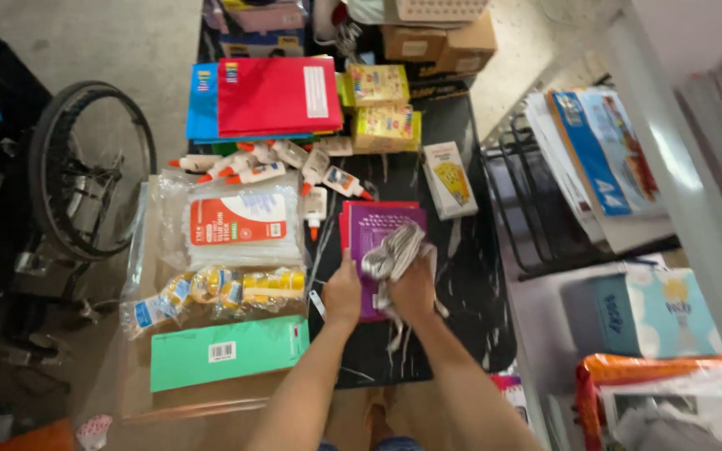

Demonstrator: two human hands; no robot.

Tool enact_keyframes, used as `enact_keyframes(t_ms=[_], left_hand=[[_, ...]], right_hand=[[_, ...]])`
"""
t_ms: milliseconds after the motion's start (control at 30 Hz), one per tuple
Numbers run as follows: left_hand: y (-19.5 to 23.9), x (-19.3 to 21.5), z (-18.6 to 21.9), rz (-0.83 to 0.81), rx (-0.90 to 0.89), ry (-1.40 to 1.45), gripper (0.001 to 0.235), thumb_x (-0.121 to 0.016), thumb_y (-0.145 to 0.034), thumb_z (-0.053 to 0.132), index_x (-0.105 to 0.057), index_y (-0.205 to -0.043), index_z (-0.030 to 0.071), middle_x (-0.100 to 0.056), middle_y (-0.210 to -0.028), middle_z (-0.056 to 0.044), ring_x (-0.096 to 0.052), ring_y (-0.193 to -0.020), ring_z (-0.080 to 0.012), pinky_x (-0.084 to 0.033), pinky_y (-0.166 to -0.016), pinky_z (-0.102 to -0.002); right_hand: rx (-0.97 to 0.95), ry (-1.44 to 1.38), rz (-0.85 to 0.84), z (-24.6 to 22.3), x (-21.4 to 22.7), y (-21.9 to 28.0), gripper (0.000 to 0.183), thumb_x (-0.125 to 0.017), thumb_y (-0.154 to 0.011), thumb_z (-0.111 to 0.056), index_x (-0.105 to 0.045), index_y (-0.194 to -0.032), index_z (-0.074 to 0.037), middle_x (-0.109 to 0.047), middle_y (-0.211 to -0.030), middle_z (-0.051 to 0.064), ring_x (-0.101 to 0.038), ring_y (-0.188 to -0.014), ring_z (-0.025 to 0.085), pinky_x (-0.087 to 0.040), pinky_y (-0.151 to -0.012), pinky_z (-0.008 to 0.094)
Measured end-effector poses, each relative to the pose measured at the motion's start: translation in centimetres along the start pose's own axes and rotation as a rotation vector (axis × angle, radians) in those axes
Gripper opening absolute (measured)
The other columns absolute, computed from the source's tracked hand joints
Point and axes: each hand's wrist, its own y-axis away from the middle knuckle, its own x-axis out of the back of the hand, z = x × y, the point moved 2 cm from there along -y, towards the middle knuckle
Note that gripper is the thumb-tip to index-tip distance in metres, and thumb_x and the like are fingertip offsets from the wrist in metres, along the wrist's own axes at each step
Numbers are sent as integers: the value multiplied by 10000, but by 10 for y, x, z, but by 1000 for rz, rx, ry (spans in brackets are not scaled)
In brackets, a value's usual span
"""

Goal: Cleaning notebooks with a cloth and organizing them onto storage shelves.

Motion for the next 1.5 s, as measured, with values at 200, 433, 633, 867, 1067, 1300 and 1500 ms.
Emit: enact_keyframes(t_ms=[200, 433, 633, 867, 1067, 1300, 1500], left_hand=[[-3, 9, 12, -69, 179, -32, 425, -490, -1030, 355, -594, -1431, 263, -716, -852, -246, -685, -769, -465, -529, -698, -584], [13, 40, 67, 49, 52, 204, 400, -539, -1015, 339, -642, -1375, 198, -722, -942, -254, -698, -825, -450, -540, -724, -549], [42, 65, 166, -219, -272, 462, 273, -584, -1021, 301, -663, -1215, 126, -709, -869, -197, -694, -776, -378, -524, -704, -480], [22, 62, 201, -566, -495, 776, 312, -573, -1043, 203, -703, -1244, 3, -685, -1011, -125, -678, -909, -247, -532, -795, -361], [5, 109, 268, -943, -106, 1337, 331, -484, -1042, 196, -620, -1331, 106, -725, -955, -92, -696, -787, -171, -570, -727, -298], [-16, 114, 319, -470, -409, 1128, 323, -516, -1114, 176, -626, -1356, -7, -683, -1027, -126, -655, -873, -157, -541, -773, -290], [-65, 109, 415, -533, -519, 1076, 428, -552, -1089, 256, -586, -1461, 47, -659, -1168, -143, -577, -941, -193, -500, -801, -322]], right_hand=[[-467, -268, -94, 24, 20, -1, 444, -620, -910, -167, -607, -1342, -64, -581, -1392, 211, -576, -1232, 427, -495, -1015, 492], [-233, -87, 138, 32, -26, 83, 486, -664, -837, -174, -600, -1289, -9, -588, -1343, 353, -601, -1099, 490, -553, -847, 461], [-880, -1779, 116, -5, 100, 33, 429, -551, -1039, -414, -672, -1242, -56, -717, -1031, 62, -669, -892, 166, -559, -768, 325], [-836, -1691, 333, 27, 187, 29, 232, -771, -913, -174, -720, -1099, -46, -728, -961, 37, -682, -844, 157, -550, -744, 326], [-638, -1412, 337, 30, 248, 28, 268, -779, -818, -70, -726, -1075, -19, -759, -973, 44, -714, -869, 141, -582, -779, 302], [-699, -1379, 740, 44, 366, 9, 441, -830, -730, -35, -713, -1149, -107, -740, -1041, 1, -708, -948, 122, -574, -853, 286], [-496, -1439, 1007, 90, 460, 3, 397, -792, -902, -29, -684, -1279, -93, -682, -1102, 16, -641, -967, 159, -521, -845, 311]])
